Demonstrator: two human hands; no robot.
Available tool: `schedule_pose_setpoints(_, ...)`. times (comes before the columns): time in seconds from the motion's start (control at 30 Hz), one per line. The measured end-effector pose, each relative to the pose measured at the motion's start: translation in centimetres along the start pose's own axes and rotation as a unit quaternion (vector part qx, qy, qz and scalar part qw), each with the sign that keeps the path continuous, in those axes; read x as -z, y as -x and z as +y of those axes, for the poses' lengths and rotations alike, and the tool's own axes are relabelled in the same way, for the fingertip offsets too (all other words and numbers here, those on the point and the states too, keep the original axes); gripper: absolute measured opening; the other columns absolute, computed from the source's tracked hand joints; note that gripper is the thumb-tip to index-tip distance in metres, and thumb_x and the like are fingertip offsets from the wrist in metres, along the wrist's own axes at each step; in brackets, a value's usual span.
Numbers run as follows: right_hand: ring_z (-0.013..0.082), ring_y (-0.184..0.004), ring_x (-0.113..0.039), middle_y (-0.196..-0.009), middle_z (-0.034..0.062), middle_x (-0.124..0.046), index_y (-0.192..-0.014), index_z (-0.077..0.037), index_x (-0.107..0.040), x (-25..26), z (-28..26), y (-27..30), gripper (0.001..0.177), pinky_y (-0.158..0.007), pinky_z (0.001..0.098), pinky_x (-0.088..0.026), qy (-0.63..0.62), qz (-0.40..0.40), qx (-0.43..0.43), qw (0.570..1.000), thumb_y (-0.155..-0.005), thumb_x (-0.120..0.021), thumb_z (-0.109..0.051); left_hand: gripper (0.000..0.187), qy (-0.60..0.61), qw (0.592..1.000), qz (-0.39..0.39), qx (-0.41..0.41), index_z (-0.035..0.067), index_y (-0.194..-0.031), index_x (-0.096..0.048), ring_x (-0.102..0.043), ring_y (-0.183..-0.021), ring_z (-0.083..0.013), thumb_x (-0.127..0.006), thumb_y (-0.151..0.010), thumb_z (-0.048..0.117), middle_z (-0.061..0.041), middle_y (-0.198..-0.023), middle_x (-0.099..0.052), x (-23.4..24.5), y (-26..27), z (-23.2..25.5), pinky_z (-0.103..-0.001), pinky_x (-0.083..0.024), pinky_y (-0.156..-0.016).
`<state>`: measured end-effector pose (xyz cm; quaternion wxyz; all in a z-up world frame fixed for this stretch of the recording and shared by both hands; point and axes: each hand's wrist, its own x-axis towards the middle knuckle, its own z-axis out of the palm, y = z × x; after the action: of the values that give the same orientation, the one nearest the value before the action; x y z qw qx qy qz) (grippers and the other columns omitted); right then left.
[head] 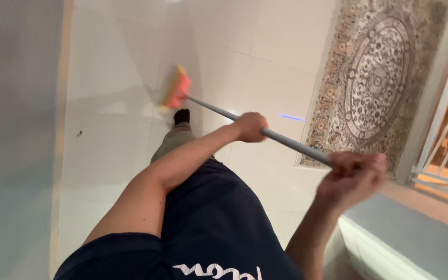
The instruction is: The person sweeps a tiled floor using a broom with a long handle. They move the broom back and forth across the floor, covering different areas of the room.
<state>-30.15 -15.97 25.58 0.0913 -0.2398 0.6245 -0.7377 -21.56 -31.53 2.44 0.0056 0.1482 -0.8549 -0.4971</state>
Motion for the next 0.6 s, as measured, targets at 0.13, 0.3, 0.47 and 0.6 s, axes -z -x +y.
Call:
schedule_pose_setpoints(0.13, 0.0087, -0.044, -0.051, -0.061, 0.003, -0.052, -0.083, -0.011, -0.053, -1.8, -2.3, 0.2, 0.033, -0.043, 0.0324, -0.044, 0.031, -0.022, 0.107, 0.993, -0.114, -0.057, -0.022, 0.035, 0.111, 0.984, -0.078, -0.113, 0.002, -0.055, -0.052, -0.048, -0.053, -0.0364, -0.067, -0.082, 0.019, -0.019, -0.055, -0.054, -0.5, -2.8, 2.7, -0.049, -0.039, -0.057)
schedule_pose_setpoints(0.3, 0.0116, -0.056, -0.049, -0.07, 0.0041, -0.062, -0.081, -0.003, -0.063, -7.2, 0.9, 3.6, 0.021, -0.052, 0.0286, -0.038, 0.292, -0.186, 0.07, 0.936, -0.102, -0.064, -0.006, 0.021, 0.201, 0.958, -0.054, -0.197, 0.0, -0.063, -0.042, -0.033, -0.062, -0.0331, -0.062, -0.068, 0.006, -0.021, -0.062, -0.041, -4.2, -5.5, -2.5, -0.045, -0.033, -0.055)
schedule_pose_setpoints(0.47, 0.0104, -0.058, -0.049, -0.067, 0.0044, -0.056, -0.089, 0.0, -0.066, -9.5, 2.3, 4.0, 0.014, -0.055, 0.0288, -0.041, 0.311, -0.323, -0.002, 0.894, -0.1, -0.064, -0.007, 0.022, 0.409, 0.902, -0.132, -0.049, 0.003, -0.065, -0.044, -0.034, -0.067, -0.034, -0.06, -0.078, 0.007, -0.021, -0.067, -0.041, -4.9, -5.2, -7.5, -0.044, -0.033, -0.059)
schedule_pose_setpoints(0.6, 0.0109, -0.056, -0.049, -0.066, 0.0019, -0.057, -0.081, -0.004, -0.062, -7.9, 1.5, 2.4, 0.028, -0.061, 0.0329, -0.05, 0.178, -0.217, 0.028, 0.96, -0.107, -0.058, -0.015, 0.017, 0.07, 0.986, -0.066, -0.135, 0.005, -0.058, -0.053, -0.048, -0.062, -0.0396, -0.061, -0.072, 0.01, -0.019, -0.063, -0.057, -1.3, -4.6, -6.4, -0.049, -0.041, -0.06)
